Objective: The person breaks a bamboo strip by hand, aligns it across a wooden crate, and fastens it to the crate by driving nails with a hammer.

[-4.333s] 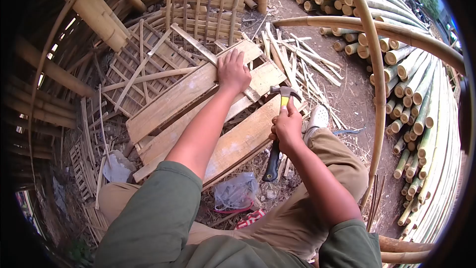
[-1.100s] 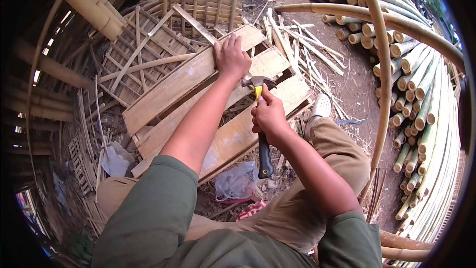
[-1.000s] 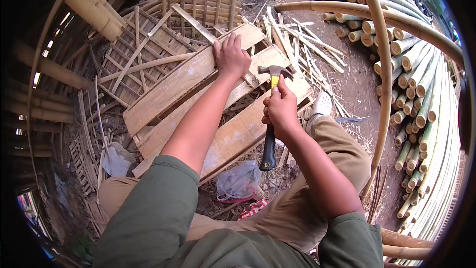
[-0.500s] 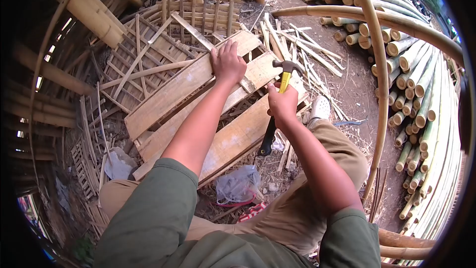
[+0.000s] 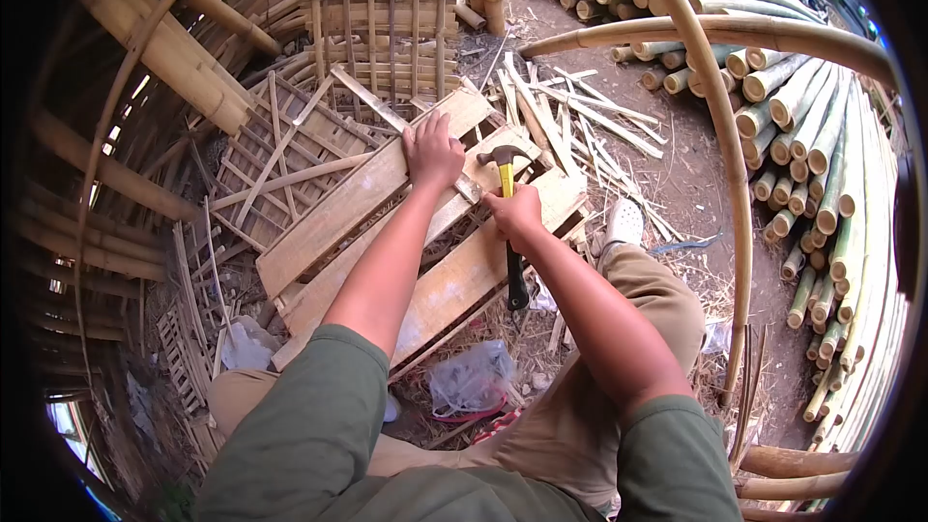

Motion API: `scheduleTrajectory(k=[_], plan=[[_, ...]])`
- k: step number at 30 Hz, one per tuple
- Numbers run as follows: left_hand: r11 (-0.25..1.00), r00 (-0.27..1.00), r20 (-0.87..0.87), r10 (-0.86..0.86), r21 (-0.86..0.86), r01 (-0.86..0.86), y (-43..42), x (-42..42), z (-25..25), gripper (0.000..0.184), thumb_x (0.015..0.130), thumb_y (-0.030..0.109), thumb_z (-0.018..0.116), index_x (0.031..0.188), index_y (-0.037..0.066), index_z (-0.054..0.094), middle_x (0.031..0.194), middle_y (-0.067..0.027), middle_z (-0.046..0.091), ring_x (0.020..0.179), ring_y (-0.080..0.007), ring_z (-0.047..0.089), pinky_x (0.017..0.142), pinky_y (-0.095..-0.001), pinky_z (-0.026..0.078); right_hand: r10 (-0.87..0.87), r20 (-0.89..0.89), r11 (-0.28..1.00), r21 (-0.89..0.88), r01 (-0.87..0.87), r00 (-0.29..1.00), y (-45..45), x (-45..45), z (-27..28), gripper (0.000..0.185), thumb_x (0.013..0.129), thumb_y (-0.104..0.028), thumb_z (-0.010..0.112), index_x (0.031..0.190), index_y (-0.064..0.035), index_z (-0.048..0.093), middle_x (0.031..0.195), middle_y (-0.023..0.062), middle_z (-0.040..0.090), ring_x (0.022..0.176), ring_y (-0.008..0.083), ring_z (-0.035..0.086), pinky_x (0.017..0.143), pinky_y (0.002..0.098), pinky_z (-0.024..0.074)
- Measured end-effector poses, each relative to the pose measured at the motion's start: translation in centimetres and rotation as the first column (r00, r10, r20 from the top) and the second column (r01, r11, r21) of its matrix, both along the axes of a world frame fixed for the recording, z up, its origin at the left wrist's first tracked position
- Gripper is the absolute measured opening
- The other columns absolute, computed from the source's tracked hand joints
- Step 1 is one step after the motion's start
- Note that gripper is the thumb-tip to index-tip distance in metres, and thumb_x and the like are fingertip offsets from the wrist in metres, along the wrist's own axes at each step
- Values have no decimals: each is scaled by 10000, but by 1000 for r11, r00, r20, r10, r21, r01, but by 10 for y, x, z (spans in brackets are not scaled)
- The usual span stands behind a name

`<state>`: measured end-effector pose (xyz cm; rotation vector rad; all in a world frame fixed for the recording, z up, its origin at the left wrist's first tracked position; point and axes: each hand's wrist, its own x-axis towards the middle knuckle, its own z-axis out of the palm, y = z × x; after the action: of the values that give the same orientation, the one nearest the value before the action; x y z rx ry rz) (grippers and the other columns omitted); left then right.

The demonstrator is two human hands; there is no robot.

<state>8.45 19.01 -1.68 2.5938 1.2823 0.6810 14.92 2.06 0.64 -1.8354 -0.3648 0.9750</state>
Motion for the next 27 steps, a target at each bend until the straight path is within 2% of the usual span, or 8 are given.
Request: scheduleTrajectory(k=[3,7,9,12,14,15,17,27], plan=[[997,996,51,-72,-37,73,2,-4,0,525,878,290,501,1378,131,509,1500,-90,425,1410,-238,349,1199,-530,57,-2,24,1000,-5,2,1000,4,-2,-1,210,802,-147,719,748,-33,552,566,34,522,409,153,481,380,330,412],[962,959,236,-160,-180,204,3,-15,9,553,834,314,612,1351,132,536,1496,-85,431,1407,-259,357,1187,-569,43,-1,-47,1000,-5,1,999,8,2,-2,193,767,-132,723,750,-5,579,627,85,590,483,212,589,401,375,480],[965,956,245,-159,-167,203,-10,-24,8,709,778,388,711,1373,66,497,1508,-166,390,1433,-303,310,1181,-586,65,-5,-64,1000,23,7,998,10,3,-8,201,764,-132,716,738,0,567,622,83,583,473,213,584,388,375,472],[979,973,200,-114,-142,144,-42,-40,8,873,748,526,732,1420,43,455,1550,-187,319,1466,-297,252,1180,-581,16,28,-46,1000,15,-27,999,10,6,-14,245,770,-183,747,744,-3,582,624,84,591,477,211,588,396,369,472],[979,1000,0,-16,-203,16,-63,-47,14,1038,722,616,719,1463,-19,365,1574,-202,260,1483,-291,207,1190,-561,23,54,1,997,51,-54,999,10,10,-20,318,775,-259,788,744,-6,597,625,84,599,475,206,588,410,362,470],[979,1000,-5,-10,-203,9,-67,-48,13,1038,722,616,719,1463,-19,365,1574,-202,260,1483,-291,207,1190,-561,23,68,-7,997,49,-67,998,9,10,-18,328,820,-288,779,736,-57,562,554,20,517,395,138,474,359,324,376],[984,1000,-29,0,-176,-5,-72,-48,13,1100,714,650,702,1479,-41,320,1585,-204,234,1488,-289,193,1196,-548,29,63,2,996,59,-63,998,9,11,-21,315,814,-277,784,731,-64,567,554,16,519,397,133,474,360,319,373],[986,994,-70,-85,-153,73,-65,-46,3,1031,810,594,633,1473,-103,263,1570,-286,190,1484,-356,176,1204,-476,128,77,27,993,84,-79,997,8,13,-25,309,781,-249,794,699,-35,586,582,65,582,441,173,549,397,341,433]])
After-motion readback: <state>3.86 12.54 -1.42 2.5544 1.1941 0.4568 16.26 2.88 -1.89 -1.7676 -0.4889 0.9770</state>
